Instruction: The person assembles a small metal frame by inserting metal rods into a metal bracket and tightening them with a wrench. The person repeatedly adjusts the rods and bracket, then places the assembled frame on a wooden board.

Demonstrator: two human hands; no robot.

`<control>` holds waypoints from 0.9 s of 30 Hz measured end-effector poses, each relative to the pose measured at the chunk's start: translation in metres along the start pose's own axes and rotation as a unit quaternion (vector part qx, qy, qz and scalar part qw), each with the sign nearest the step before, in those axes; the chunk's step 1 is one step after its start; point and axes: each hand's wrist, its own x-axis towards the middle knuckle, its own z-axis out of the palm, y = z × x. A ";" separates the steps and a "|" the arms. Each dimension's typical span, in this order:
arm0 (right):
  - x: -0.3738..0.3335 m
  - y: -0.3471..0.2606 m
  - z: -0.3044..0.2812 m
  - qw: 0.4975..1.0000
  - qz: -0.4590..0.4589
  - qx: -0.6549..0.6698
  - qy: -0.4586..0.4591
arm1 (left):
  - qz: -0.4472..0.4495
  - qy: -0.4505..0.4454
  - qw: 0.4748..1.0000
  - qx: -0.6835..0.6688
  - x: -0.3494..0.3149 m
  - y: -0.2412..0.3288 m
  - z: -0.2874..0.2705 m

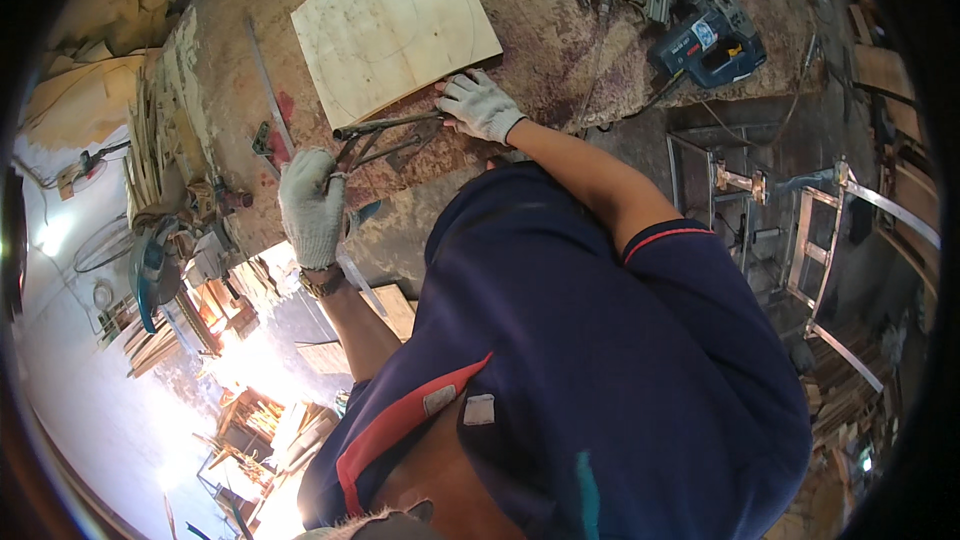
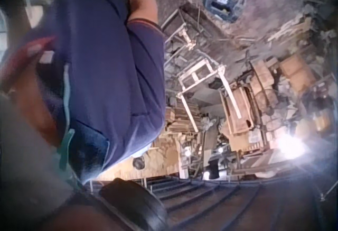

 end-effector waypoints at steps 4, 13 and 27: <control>0.002 0.000 -0.002 1.000 0.004 -0.005 0.000 | -0.033 -0.004 0.999 -0.020 0.002 -0.004 0.000; 0.000 0.000 0.001 1.000 0.010 0.029 -0.001 | -0.015 -0.031 0.997 0.062 -0.012 -0.019 0.062; -0.002 0.006 0.001 1.000 0.000 0.024 0.014 | -0.035 -0.002 0.993 0.109 -0.005 0.015 0.012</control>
